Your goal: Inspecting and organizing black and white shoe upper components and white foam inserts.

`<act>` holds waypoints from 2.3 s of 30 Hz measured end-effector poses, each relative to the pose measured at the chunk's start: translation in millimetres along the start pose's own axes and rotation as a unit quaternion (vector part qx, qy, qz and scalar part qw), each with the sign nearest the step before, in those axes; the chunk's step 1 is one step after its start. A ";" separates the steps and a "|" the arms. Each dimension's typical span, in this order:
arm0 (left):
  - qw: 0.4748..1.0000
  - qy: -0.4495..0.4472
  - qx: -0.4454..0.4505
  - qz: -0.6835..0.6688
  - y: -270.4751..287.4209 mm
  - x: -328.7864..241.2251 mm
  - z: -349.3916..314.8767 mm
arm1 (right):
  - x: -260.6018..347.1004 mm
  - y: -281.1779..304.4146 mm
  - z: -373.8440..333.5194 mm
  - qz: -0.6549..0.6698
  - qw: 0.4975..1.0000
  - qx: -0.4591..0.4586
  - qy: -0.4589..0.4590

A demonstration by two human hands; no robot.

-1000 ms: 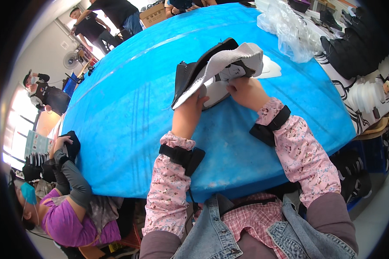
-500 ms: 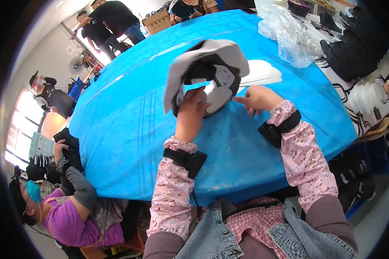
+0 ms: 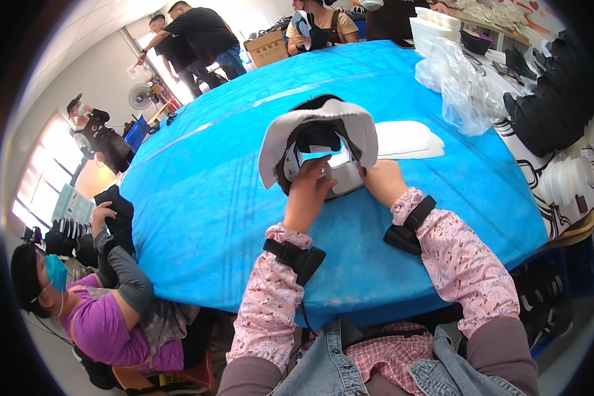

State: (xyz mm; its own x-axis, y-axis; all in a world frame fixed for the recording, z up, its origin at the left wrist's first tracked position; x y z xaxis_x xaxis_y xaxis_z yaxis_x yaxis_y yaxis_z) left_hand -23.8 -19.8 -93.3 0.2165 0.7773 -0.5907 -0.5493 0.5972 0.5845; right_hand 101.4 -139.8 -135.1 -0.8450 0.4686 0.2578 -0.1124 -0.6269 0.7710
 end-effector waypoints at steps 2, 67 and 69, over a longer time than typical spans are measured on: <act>1.000 0.007 0.005 -0.008 -2.3 -0.3 2.1 | -0.8 -3.2 2.3 -0.033 0.999 0.010 0.011; 0.932 -0.026 -0.011 0.361 -3.4 75.8 -15.6 | 44.8 15.0 16.5 -0.128 0.988 -0.008 0.090; 0.918 -0.073 -0.036 0.388 -1.4 65.3 -12.0 | 42.3 17.5 11.8 -0.147 0.985 -0.005 0.085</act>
State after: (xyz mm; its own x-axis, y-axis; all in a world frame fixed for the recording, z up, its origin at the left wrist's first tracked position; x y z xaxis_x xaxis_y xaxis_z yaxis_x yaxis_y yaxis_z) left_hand -18.6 27.7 -139.4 -0.1596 0.9846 0.0719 -0.6349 -0.1582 0.7562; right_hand 69.9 -123.6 -103.9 -0.8508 0.5197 -0.0782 -0.3695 -0.4858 0.7921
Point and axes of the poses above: each hand's wrist, its own z-axis towards the middle knuckle, its own y-axis out of the back of the hand, x = y × z, the point moved 3 cm from there along z, towards the middle knuckle, and after that the axes turned 3 degrees about -y, right-handed, at the moved point
